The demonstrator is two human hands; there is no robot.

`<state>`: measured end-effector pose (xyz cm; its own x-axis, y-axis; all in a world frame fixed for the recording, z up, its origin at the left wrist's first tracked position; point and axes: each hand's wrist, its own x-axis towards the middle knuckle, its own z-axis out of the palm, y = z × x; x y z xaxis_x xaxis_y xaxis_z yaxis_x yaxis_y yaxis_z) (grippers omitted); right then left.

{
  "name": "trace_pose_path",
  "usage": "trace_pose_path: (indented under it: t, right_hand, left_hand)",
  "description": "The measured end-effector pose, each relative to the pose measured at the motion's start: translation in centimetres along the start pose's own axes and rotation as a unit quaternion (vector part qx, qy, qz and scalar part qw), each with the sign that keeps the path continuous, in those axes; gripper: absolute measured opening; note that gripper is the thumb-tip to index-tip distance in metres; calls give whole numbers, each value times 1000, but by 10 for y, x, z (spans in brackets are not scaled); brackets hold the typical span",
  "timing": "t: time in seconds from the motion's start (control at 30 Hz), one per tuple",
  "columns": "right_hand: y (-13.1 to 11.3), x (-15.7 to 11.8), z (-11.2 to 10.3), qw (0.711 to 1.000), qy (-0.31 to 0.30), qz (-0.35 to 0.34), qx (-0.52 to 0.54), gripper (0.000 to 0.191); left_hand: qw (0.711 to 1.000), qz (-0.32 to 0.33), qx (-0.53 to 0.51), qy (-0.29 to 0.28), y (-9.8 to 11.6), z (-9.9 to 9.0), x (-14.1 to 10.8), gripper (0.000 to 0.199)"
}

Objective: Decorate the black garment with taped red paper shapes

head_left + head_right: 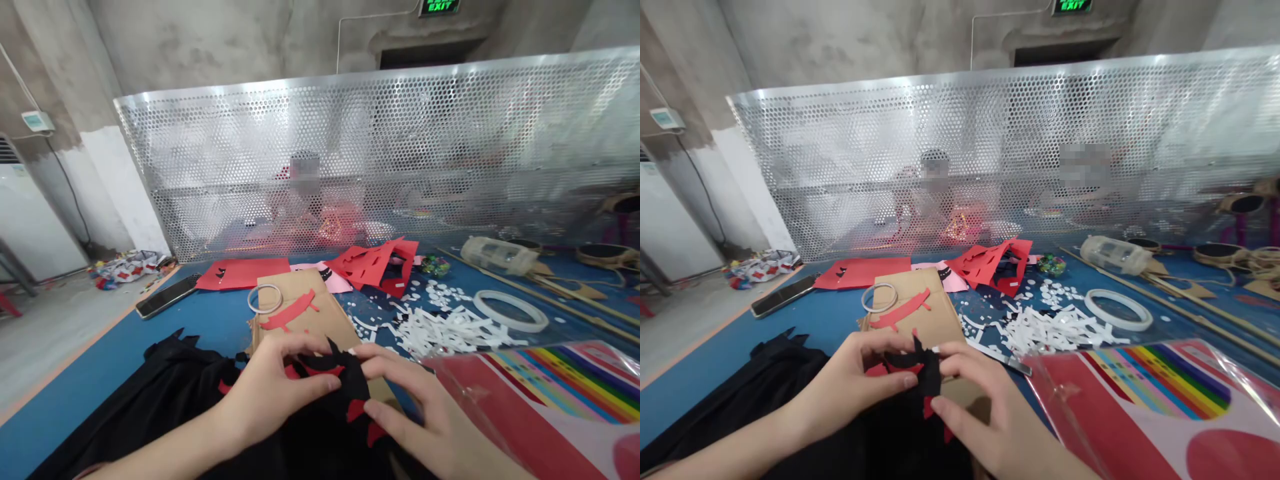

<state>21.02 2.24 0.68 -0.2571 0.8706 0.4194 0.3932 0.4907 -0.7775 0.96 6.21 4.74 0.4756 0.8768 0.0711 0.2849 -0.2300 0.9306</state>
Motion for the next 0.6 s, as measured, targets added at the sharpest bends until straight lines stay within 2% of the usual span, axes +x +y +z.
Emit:
trace_pose_path:
  t: [0.1,0.17,0.33,0.6]
  right_hand:
    - [4,-2,6,998,4,49,49,26]
    - [2,-2,10,994,4,88,65,25]
    - [-11,1,17,993,-17,70,93,8]
    - [-13,-1,17,981,-33,141,131,23]
  left_hand:
    - [999,-17,41,21,-1,5,-8,27]
    - [998,-30,51,28,-1,7,-12,33]
    - [993,-45,105,33,-5,12,-16,35]
    - [986,-68,148,14,-5,11,-18,40]
